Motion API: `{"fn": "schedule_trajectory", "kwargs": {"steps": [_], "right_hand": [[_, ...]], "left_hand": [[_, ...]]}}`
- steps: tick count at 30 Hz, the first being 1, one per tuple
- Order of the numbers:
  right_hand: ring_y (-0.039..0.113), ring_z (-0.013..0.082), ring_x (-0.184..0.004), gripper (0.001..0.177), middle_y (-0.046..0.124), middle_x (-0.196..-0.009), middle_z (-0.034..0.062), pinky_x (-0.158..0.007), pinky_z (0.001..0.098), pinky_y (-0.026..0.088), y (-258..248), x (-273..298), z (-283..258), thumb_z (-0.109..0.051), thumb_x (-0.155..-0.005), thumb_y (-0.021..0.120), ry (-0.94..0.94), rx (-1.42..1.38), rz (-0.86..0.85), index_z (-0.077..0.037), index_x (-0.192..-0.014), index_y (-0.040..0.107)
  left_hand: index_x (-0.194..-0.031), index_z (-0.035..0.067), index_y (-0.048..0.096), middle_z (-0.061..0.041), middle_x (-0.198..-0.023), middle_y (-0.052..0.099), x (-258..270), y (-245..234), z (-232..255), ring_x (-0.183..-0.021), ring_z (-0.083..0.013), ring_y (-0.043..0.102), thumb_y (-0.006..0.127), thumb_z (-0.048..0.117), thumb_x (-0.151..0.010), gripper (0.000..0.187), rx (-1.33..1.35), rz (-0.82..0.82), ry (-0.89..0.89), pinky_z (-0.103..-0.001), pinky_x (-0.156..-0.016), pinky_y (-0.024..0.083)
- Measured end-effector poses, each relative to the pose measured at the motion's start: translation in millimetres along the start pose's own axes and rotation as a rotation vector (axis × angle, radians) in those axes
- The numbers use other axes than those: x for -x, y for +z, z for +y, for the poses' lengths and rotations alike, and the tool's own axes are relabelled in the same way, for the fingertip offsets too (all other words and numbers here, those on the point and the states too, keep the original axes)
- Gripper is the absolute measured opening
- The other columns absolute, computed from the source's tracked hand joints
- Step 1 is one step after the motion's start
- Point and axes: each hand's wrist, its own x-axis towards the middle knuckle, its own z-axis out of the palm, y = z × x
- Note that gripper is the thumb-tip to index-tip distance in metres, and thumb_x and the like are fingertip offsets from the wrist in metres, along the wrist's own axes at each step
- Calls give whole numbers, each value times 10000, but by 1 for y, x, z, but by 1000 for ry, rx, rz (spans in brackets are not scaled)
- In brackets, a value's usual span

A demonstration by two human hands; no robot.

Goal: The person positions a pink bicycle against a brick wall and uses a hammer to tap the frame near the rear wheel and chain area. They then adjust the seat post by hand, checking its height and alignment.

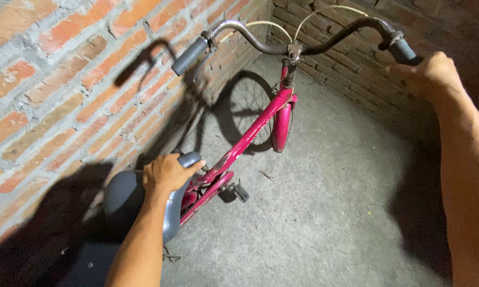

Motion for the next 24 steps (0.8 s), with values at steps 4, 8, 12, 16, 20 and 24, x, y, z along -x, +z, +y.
{"fn": "schedule_trajectory", "kwargs": {"steps": [4, 8, 12, 16, 20, 24], "right_hand": [[711, 236, -712, 568, 743, -880, 182, -633, 391, 584, 14, -17, 18, -446, -878, 857, 53, -189, -45, 64, -1092, 733], [703, 275, -714, 614, 736, -886, 212, -645, 413, 577, 26, -63, 27, -460, -845, 902, 78, -8, -55, 71, -1104, 733], [696, 264, -704, 569, 754, -892, 206, -643, 423, 566, 34, -104, 44, -448, -856, 876, -44, 51, -37, -10, -1191, 736], [709, 221, -733, 651, 757, -957, 218, -621, 374, 577, 31, -124, 54, -434, -872, 883, -78, 20, -69, 97, -1200, 702], [695, 214, -732, 815, 760, -1003, 237, -586, 329, 533, 11, -132, 31, -461, -902, 868, -253, 27, -103, -14, -1496, 536], [662, 256, -764, 797, 726, -1116, 260, -606, 354, 516, -15, -107, 1, -340, -951, 801, -378, -64, -145, -116, -1634, 458]], "left_hand": [[-1027, 192, 804, -171, -1058, 766, -3, 2, 0, -1051, -388, 717, 592, 859, -746, 754, -20, -9, -11, -498, -924, 545], [-1002, 191, 801, -169, -1027, 768, -5, 6, -3, -1035, -388, 717, 573, 852, -745, 745, -4, 14, 9, -514, -916, 539], [-965, 160, 802, -186, -998, 767, -5, 9, -4, -1017, -402, 722, 579, 849, -755, 754, -38, 58, 26, -519, -907, 545], [-963, 172, 810, -190, -984, 761, -4, 10, -3, -1007, -421, 717, 575, 847, -766, 741, -36, 62, 10, -526, -913, 541], [-987, 183, 802, -167, -1001, 774, -5, 9, -1, -1028, -400, 718, 581, 841, -755, 732, -49, 58, -30, -540, -922, 533], [-998, 196, 806, -146, -1023, 781, -4, 13, -1, -1043, -382, 719, 578, 849, -758, 732, -90, 80, -43, -532, -930, 536]]}}
